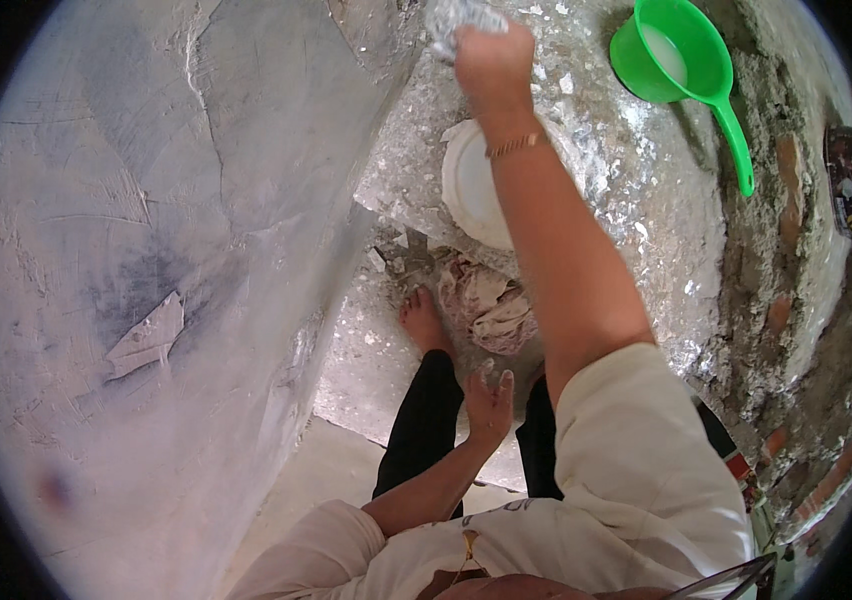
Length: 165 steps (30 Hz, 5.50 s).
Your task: The person applies white plaster to a damaged wall section using a small scraper tool, gathering more material from a plastic plate and smoothing it over the surface before rinsing the tool in a green pitcher.
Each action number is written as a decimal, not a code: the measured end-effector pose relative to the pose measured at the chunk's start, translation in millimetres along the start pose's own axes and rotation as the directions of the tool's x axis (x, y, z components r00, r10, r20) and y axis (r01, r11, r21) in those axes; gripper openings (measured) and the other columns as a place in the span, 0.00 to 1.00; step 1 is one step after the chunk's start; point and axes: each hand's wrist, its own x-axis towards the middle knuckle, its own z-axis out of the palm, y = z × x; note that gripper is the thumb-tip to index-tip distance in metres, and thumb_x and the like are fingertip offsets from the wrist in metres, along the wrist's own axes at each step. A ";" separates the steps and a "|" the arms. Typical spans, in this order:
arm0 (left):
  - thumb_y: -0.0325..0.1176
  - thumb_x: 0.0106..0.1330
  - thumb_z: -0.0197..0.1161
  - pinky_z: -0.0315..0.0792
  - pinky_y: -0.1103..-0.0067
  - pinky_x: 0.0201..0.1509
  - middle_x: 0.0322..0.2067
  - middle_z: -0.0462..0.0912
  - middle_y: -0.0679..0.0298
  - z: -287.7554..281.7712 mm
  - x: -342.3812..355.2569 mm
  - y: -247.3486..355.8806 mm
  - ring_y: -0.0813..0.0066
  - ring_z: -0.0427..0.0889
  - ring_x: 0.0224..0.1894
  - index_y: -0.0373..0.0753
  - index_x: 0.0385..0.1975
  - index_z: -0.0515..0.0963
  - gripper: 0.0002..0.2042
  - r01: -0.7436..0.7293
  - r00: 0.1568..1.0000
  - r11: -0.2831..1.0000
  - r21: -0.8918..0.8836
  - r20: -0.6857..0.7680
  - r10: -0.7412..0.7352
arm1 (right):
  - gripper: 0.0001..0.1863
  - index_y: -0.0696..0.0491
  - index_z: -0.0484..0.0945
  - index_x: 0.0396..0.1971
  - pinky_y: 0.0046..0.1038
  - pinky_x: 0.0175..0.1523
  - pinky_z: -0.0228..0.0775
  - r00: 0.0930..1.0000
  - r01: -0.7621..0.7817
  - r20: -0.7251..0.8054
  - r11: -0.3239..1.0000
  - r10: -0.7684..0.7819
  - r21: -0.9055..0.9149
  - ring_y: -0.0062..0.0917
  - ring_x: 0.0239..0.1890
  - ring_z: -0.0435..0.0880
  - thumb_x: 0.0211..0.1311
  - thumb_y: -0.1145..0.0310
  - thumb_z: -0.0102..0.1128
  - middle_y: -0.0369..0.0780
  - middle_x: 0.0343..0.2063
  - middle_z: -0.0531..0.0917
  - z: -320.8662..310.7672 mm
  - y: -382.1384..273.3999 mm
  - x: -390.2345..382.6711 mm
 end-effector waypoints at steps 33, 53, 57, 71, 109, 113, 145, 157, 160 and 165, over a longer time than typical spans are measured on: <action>0.39 0.62 0.57 0.65 0.73 0.34 0.33 0.67 0.53 -2.5 10.1 21.1 0.67 0.69 0.31 0.25 0.46 0.66 0.22 -0.403 0.892 0.867 0.293 -0.087 0.444 | 0.17 0.64 0.74 0.46 0.22 0.33 0.71 0.940 -0.333 0.122 0.934 0.319 0.128 0.24 0.29 0.79 0.53 0.80 0.51 0.47 0.37 0.80 -16.8 -70.2 -105.5; 0.38 0.62 0.58 0.65 0.75 0.28 0.32 0.66 0.52 13.5 8.3 11.5 0.69 0.68 0.25 0.26 0.41 0.67 0.19 -0.139 0.990 0.990 -0.029 0.006 0.139 | 0.05 0.60 0.79 0.21 0.27 0.38 0.72 0.966 0.156 -0.121 0.886 -0.229 -0.436 0.31 0.26 0.81 0.48 0.78 0.53 0.45 0.22 0.81 -6.0 34.9 4.7; 0.37 0.62 0.58 0.65 0.76 0.29 0.33 0.65 0.53 5.1 6.3 29.9 0.72 0.67 0.25 0.26 0.43 0.67 0.20 -0.176 0.979 0.964 0.198 -0.064 0.192 | 0.04 0.61 0.78 0.21 0.28 0.38 0.71 1.000 0.006 0.013 0.966 -0.003 -0.260 0.30 0.26 0.80 0.47 0.79 0.53 0.45 0.22 0.81 12.8 9.3 -39.4; 0.37 0.61 0.59 0.65 0.75 0.31 0.34 0.66 0.52 7.1 9.7 11.4 0.68 0.68 0.29 0.24 0.44 0.66 0.21 -0.194 0.981 0.978 0.080 -0.003 0.195 | 0.06 0.65 0.75 0.23 0.27 0.32 0.68 0.983 -0.184 -0.035 0.977 0.181 -0.109 0.25 0.25 0.78 0.46 0.77 0.55 0.43 0.23 0.80 9.3 17.0 -38.8; 0.40 0.61 0.59 0.66 0.73 0.30 0.34 0.66 0.53 7.3 29.3 -1.4 0.66 0.70 0.31 0.24 0.44 0.65 0.23 -0.275 0.961 0.960 -0.061 -0.046 0.272 | 0.16 0.61 0.76 0.44 0.24 0.33 0.72 0.931 0.365 0.067 0.913 -0.358 -0.183 0.23 0.26 0.80 0.53 0.80 0.52 0.48 0.39 0.81 9.6 -73.0 -106.5; 0.41 0.61 0.59 0.66 0.72 0.30 0.34 0.66 0.53 -2.1 18.7 34.9 0.67 0.70 0.28 0.24 0.44 0.65 0.23 -0.206 0.978 0.973 0.104 0.006 0.207 | 0.14 0.60 0.77 0.42 0.24 0.31 0.71 0.978 0.205 0.015 0.978 -0.206 0.042 0.20 0.25 0.78 0.53 0.80 0.51 0.44 0.36 0.82 -20.1 -65.1 -83.1; 0.32 0.62 0.54 0.61 0.66 0.48 0.42 0.68 0.45 -13.6 26.8 44.9 0.53 0.67 0.44 0.27 0.47 0.65 0.18 -0.229 0.961 0.960 0.158 -0.122 0.250 | 0.10 0.61 0.73 0.41 0.22 0.39 0.72 0.824 -0.505 0.225 0.855 0.519 -0.123 0.19 0.33 0.77 0.59 0.77 0.51 0.38 0.34 0.80 -153.3 -49.6 -160.6; 0.31 0.54 0.61 0.55 0.61 0.59 0.50 0.65 0.45 -48.9 148.6 165.0 0.46 0.62 0.55 0.32 0.48 0.69 0.21 -0.604 0.568 0.570 0.557 -0.200 0.798 | 0.13 0.62 0.76 0.37 0.30 0.40 0.69 0.951 0.046 0.274 0.814 0.142 -0.580 0.36 0.32 0.81 0.48 0.80 0.53 0.50 0.29 0.81 -217.6 -42.6 -61.2; 0.32 0.56 0.60 0.59 0.61 0.56 0.46 0.70 0.44 -46.9 175.7 207.4 0.44 0.66 0.49 0.31 0.44 0.72 0.18 -0.554 0.594 0.548 0.627 -0.164 0.788 | 0.14 0.62 0.76 0.38 0.29 0.40 0.70 0.959 0.214 0.283 0.629 0.011 -0.748 0.38 0.32 0.81 0.48 0.79 0.54 0.50 0.30 0.81 -223.5 -46.0 -65.1; 0.34 0.51 0.63 0.62 0.63 0.52 0.42 0.71 0.46 -47.0 199.7 235.6 0.47 0.68 0.47 0.33 0.38 0.75 0.16 -0.377 0.723 0.580 0.722 -0.163 0.672 | 0.12 0.62 0.76 0.38 0.24 0.34 0.68 0.953 -0.253 0.009 0.814 0.302 -0.524 0.23 0.27 0.77 0.52 0.77 0.52 0.40 0.26 0.81 -255.9 -27.5 -119.7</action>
